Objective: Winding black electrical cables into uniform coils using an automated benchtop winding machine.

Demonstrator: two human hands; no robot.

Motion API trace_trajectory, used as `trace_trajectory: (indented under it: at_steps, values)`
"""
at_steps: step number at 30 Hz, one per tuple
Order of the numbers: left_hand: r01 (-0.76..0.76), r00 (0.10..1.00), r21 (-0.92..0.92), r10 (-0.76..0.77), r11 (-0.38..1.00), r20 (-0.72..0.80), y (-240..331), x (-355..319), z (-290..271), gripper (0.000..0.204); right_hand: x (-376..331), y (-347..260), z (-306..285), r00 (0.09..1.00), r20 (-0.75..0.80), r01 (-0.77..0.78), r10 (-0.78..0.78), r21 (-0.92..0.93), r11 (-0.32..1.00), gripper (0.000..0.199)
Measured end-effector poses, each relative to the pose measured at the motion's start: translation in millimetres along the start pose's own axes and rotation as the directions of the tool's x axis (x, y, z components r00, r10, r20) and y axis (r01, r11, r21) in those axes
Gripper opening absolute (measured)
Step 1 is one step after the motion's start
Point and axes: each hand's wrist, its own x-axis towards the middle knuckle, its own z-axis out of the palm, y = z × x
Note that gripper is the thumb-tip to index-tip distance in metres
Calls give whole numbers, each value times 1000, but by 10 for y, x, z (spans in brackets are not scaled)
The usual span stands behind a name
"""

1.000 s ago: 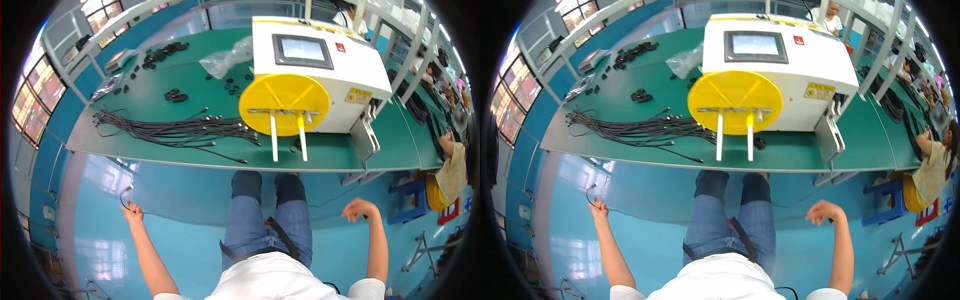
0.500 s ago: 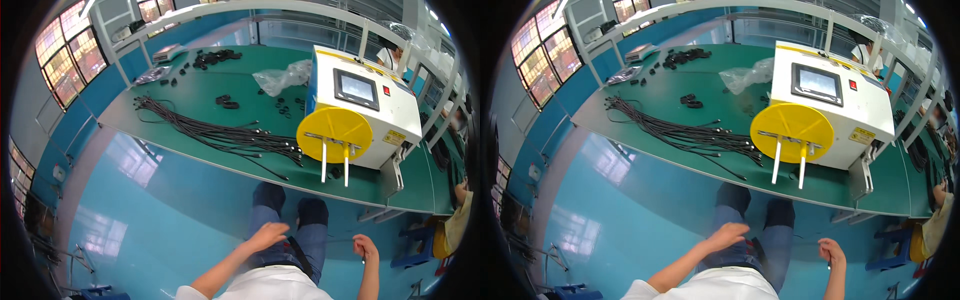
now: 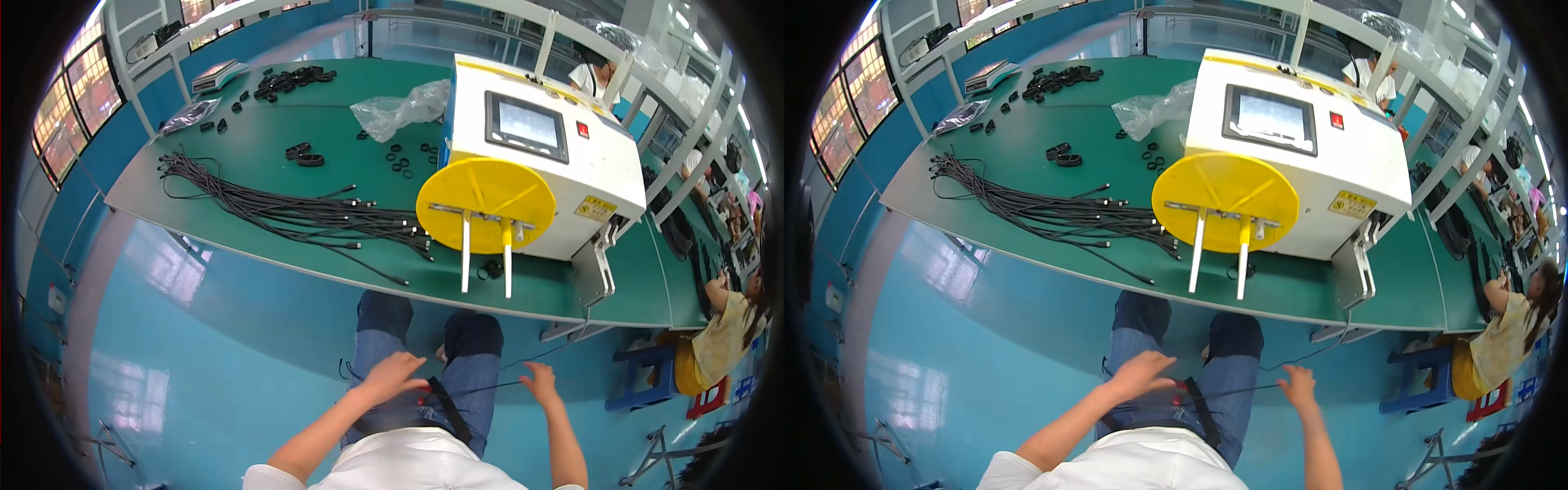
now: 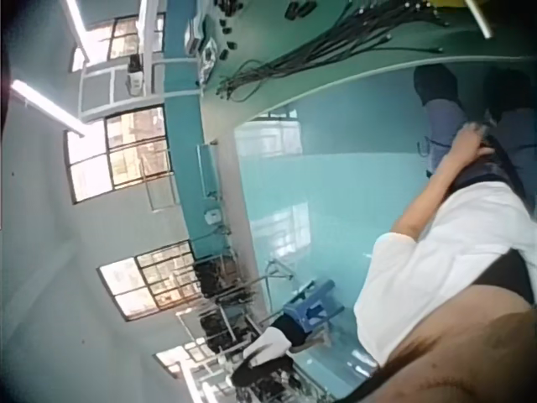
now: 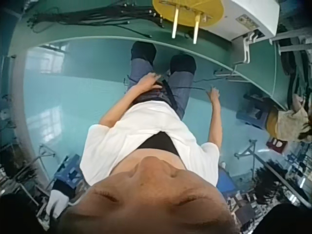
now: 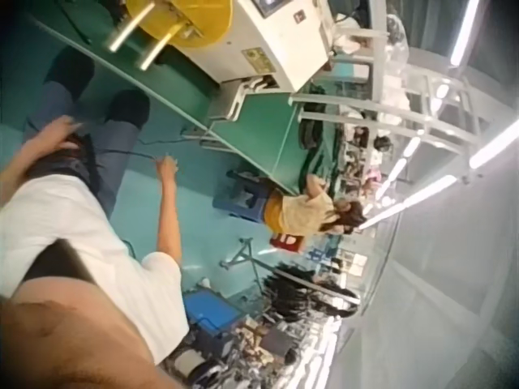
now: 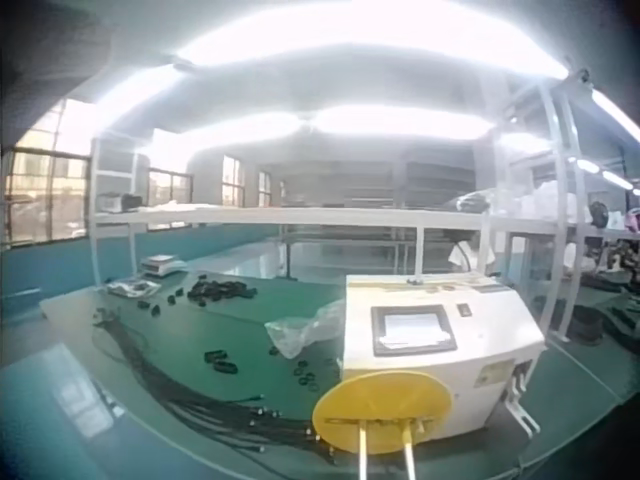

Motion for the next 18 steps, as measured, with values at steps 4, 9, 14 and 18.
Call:
trace_trajectory:
  at_steps: [4,9,14,18]
  values:
    - [84,964,67,-64,994,-259,-156,299,-1042,18,203,-1235,-435,892,-19,451,-452,115,885,37]
    - [141,862,323,45,936,-505,-336,1004,-1879,14,319,-2512,-991,619,-93,752,-780,357,554,28]
    - [235,861,456,33,858,-507,-960,1315,-1890,18,628,-3216,-1170,465,-232,844,-854,408,348,25]
    - [280,913,470,-82,837,-399,-1175,1382,-1796,16,819,-3470,-1237,534,-371,823,-760,435,365,24]
